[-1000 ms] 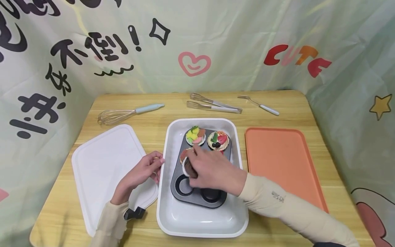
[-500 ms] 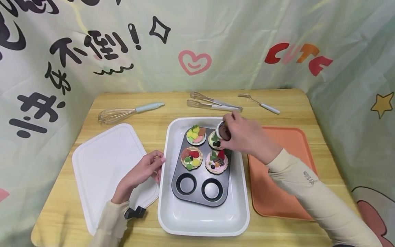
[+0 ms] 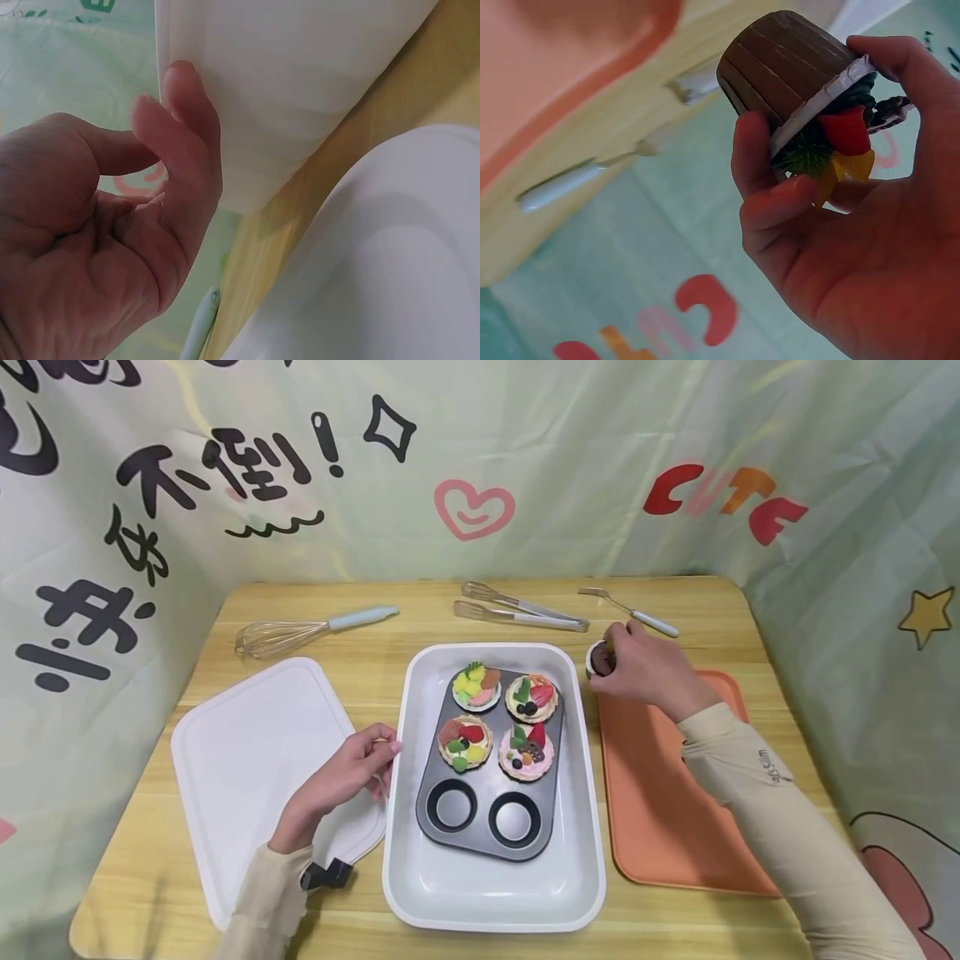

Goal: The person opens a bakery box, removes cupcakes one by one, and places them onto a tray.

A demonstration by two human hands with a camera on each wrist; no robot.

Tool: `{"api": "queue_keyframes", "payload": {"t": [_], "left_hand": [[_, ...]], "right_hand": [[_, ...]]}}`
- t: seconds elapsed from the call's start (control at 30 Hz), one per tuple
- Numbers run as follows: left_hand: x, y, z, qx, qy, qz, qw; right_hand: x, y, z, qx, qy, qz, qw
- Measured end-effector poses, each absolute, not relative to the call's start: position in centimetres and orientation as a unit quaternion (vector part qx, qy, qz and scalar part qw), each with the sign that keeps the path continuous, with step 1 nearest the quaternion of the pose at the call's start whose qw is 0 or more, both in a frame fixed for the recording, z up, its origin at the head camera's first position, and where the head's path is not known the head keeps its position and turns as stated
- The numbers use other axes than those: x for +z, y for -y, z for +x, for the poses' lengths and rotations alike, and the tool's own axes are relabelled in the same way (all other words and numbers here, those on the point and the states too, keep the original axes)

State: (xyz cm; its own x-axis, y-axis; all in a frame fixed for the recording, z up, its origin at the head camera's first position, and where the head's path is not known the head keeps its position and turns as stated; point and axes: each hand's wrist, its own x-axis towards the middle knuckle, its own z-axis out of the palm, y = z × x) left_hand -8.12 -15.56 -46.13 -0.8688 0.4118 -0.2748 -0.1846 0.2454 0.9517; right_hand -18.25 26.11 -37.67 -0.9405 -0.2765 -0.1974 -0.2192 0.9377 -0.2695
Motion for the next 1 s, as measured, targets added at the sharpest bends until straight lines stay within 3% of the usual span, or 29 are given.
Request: {"api": "queue_keyframes", "payload": {"t": [1.0], "left_hand": [[-46.1,15.5,-8.2,0.609,-0.751,0.077,0.242]], "right_hand": [[-42.2,-29.9,-19.1,-0.107,-0.976,-0.088,0.17]]}}
